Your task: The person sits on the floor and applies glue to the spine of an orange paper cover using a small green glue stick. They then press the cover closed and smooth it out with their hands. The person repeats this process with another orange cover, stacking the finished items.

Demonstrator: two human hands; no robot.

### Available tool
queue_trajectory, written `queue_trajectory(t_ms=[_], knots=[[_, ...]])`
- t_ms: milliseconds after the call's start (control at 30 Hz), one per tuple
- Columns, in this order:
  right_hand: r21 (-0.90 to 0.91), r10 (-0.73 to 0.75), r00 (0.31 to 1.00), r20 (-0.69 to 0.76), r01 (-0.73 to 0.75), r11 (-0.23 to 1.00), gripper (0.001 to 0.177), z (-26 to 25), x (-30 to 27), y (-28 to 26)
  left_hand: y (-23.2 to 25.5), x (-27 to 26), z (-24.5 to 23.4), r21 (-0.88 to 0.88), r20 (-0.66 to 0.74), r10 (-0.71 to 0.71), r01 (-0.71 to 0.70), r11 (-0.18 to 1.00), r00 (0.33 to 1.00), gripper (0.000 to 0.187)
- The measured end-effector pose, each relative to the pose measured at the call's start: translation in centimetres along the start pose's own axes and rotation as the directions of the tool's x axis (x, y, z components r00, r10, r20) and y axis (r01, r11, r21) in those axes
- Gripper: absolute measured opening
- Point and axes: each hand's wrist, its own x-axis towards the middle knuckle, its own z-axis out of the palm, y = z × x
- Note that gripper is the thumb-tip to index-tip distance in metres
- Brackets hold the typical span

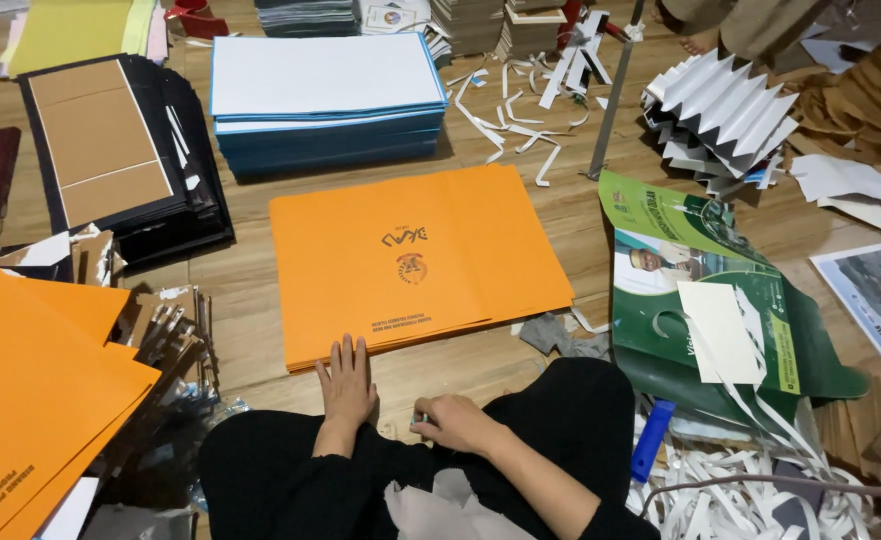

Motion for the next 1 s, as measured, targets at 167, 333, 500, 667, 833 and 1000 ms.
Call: queue_trajectory(t_ms=[167,333,500,667,833,1000], knots=[[-0.125,-0.017,0.999,0.044,0.022,0.992,0.026,-0.9,1.9,1.5,-0.1,-0.3,-0.4,-0.054,0.092,-0.024,0.029,0.998,0.995,0.084],[-0.283,0.138,0.985,0.105,-0.104,0.953,0.029,-4.3,3.2,5.0,0.0,-0.5,-0.4,-0.090,0.126,-0.033,0.045,0.995,0.991,0.084],[-0.130,0.266,0.958,-0.108,-0.279,0.952,0.038,-8.3,4.1,10.6,0.2,-0.4,-0.7,-0.070,0.148,-0.046,0.056,0.996,0.988,0.082],[0.184,0.363,0.884,-0.294,-0.320,0.929,0.033,-7.5,3.3,14.4,0.4,-0.6,-1.5,-0.069,0.167,-0.056,0.069,0.995,0.984,0.082],[0.111,0.463,0.830,-0.310,-0.453,0.885,0.041,-5.6,4.2,16.0,0.3,-1.0,-1.9,-0.067,0.177,-0.049,0.062,0.996,0.983,0.081],[-0.087,0.370,0.906,-0.205,-0.394,0.915,0.058,-3.5,4.3,16.8,0.3,-1.0,-1.7,-0.065,0.175,-0.032,0.044,0.997,0.984,0.081]])
